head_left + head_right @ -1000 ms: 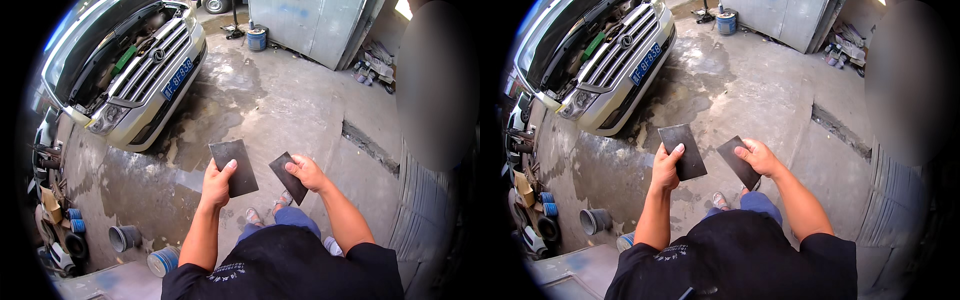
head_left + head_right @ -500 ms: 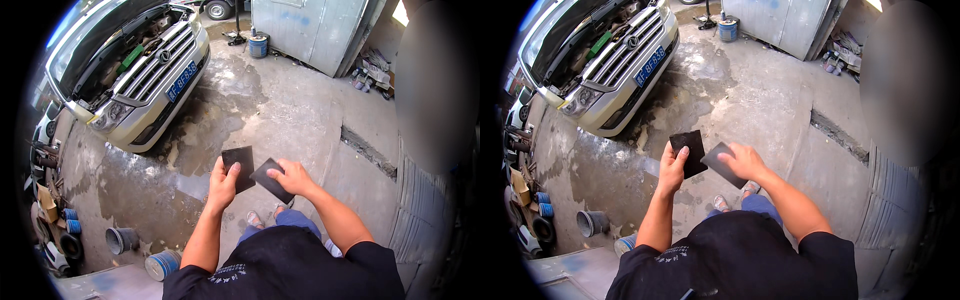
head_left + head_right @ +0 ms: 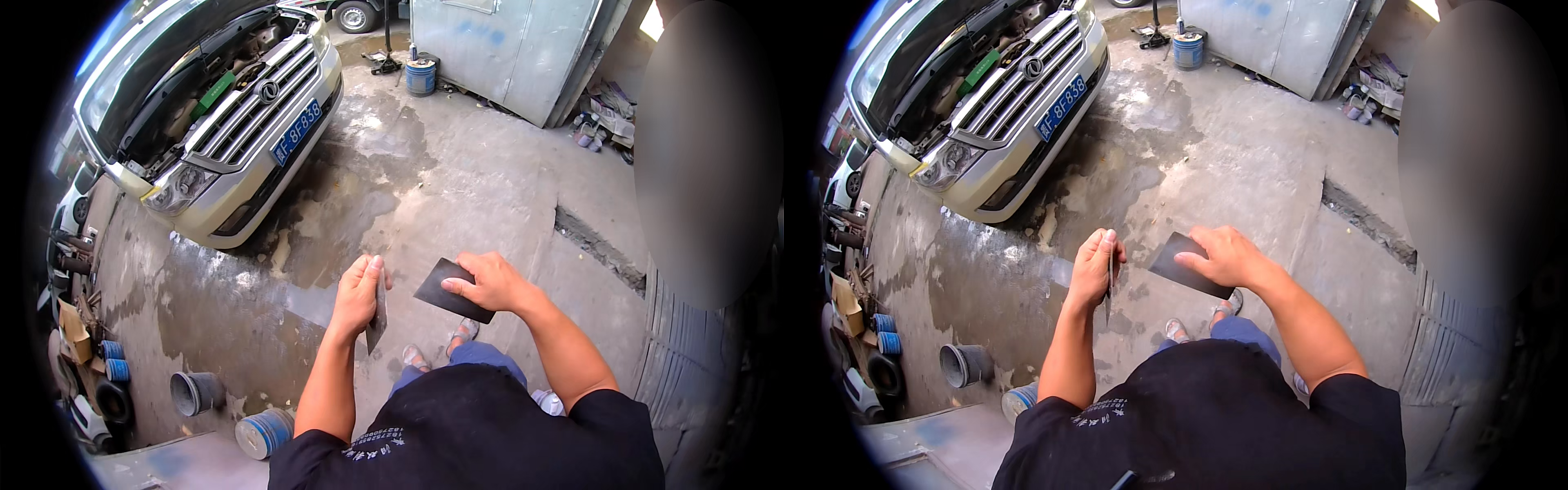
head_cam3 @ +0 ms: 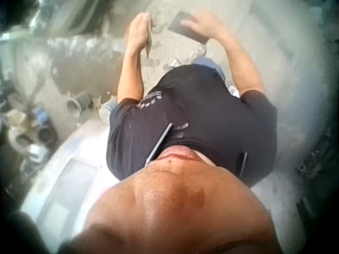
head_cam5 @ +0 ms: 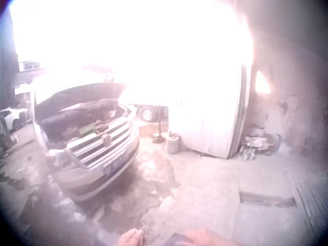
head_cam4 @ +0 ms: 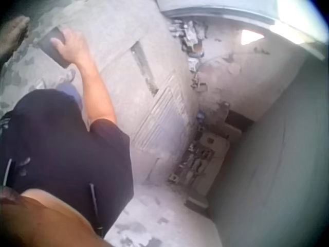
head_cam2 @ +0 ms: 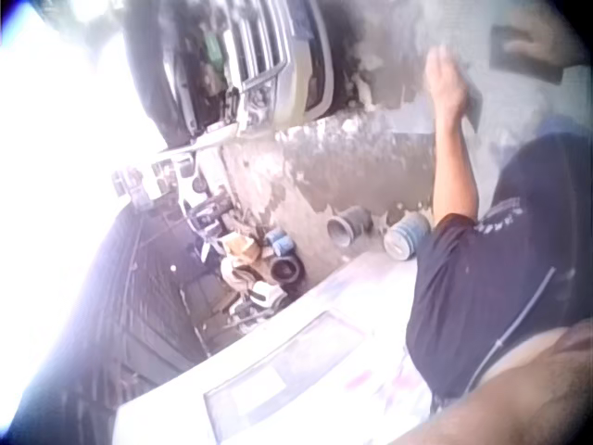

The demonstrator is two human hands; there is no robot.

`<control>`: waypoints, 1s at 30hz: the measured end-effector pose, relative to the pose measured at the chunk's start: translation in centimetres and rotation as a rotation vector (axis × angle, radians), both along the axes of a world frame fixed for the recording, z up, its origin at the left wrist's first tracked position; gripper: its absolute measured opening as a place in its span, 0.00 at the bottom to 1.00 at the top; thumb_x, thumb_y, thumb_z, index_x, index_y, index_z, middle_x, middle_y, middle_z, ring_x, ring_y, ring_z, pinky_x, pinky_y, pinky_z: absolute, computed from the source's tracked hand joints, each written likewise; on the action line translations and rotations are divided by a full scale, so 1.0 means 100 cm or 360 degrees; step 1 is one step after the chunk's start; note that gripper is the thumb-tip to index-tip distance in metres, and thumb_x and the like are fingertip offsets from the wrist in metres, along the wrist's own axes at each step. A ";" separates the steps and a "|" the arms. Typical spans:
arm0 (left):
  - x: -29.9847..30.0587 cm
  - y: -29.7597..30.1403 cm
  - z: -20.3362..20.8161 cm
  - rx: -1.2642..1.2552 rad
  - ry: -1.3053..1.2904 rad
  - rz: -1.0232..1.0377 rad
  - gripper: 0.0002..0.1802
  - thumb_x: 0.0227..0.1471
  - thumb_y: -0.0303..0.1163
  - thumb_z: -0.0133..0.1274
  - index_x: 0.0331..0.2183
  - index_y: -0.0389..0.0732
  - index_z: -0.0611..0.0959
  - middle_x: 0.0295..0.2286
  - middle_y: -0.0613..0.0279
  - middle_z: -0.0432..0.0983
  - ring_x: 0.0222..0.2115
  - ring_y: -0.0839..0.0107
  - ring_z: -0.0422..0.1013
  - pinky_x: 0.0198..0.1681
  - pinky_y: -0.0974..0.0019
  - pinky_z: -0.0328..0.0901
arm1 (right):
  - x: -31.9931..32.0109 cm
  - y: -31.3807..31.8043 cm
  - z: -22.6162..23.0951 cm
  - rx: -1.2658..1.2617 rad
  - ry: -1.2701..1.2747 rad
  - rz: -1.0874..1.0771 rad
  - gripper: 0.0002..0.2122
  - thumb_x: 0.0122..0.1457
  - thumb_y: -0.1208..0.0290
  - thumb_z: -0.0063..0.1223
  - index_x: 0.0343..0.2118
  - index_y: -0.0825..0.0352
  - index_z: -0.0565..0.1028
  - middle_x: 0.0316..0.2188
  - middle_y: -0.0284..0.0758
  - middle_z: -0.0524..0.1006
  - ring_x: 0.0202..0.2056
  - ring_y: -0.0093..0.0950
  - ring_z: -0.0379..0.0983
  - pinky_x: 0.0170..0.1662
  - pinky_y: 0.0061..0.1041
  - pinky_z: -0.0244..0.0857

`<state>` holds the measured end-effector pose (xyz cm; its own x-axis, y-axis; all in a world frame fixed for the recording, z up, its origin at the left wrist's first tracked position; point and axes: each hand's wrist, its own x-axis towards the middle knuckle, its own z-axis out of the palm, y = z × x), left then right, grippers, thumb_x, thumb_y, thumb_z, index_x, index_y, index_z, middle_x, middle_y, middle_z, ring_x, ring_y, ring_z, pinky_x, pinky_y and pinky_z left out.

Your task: The person holds two rectangular metal plates and rubs them together. They then walk to a bucket, scoop a beige paste onto one plate, and add a liquid from a small bottle. Finally, they use the second plate to spread and mix the paste on the first plate.

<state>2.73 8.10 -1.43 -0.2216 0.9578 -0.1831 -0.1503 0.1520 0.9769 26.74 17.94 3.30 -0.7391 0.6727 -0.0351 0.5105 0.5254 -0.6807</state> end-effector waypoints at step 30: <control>0.031 -0.052 -0.048 0.0058 -0.0274 -0.0143 0.15 0.61 0.35 0.47 0.44 0.35 0.76 0.35 0.68 0.76 0.35 0.82 0.68 0.40 0.72 0.65 | -0.078 -0.046 -0.061 0.0041 0.0431 -0.0203 0.20 0.61 0.54 0.51 0.26 0.70 0.70 0.16 0.44 0.72 0.18 0.37 0.69 0.24 0.31 0.62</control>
<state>5.82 2.89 -6.22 -0.1030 0.9790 -0.1760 -0.3031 0.1377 0.9430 18.94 13.36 -2.84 -0.6285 0.7590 0.1702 0.3754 0.4876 -0.7883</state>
